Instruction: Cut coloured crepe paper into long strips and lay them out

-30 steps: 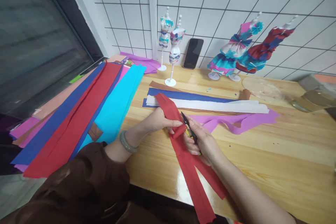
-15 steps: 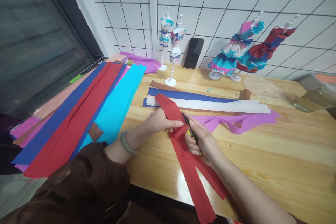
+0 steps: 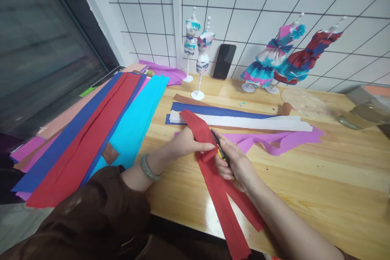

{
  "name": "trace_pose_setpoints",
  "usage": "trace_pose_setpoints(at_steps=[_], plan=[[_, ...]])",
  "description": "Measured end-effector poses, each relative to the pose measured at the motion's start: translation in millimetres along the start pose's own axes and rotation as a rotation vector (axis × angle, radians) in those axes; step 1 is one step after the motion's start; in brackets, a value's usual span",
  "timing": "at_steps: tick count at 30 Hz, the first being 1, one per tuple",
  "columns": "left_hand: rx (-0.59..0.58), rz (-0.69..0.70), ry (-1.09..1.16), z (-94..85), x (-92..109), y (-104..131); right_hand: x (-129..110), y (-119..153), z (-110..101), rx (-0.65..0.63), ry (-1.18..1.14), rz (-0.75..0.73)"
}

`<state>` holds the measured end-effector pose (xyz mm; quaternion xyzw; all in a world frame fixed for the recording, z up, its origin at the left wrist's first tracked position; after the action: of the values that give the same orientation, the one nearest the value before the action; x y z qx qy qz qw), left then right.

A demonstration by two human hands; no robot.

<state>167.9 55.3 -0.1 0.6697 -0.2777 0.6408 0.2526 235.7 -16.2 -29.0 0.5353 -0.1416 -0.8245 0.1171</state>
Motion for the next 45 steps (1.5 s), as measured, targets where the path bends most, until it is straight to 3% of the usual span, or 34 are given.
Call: trace_pose_setpoints(at_steps=[28,37,42,45], plan=[[-0.062,0.017,0.032,8.1,-1.0,0.8,6.7,-3.6,-4.8,0.001,-0.01,0.036],[0.082,0.004,0.006,-19.8,3.2,-1.8,5.8,-3.5,-2.0,-0.024,0.073,-0.004],[0.088,-0.06,0.162,-25.4,0.3,-1.9,0.4,-3.5,-5.2,0.04,0.201,-0.051],[0.151,-0.073,0.219,-38.1,0.4,-2.8,-4.1,-4.1,-7.5,0.064,0.303,-0.091]])
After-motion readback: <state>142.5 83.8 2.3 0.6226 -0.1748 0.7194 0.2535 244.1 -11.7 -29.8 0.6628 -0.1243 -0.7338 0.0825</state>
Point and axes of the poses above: each hand's wrist, its own y-axis away from the middle knuckle, its own z-axis out of the palm, x = y × z, the point moved 10 cm from there along -y, towards the middle knuckle, and after that the axes turned 2 degrees about -z, right-handed, at the moved point
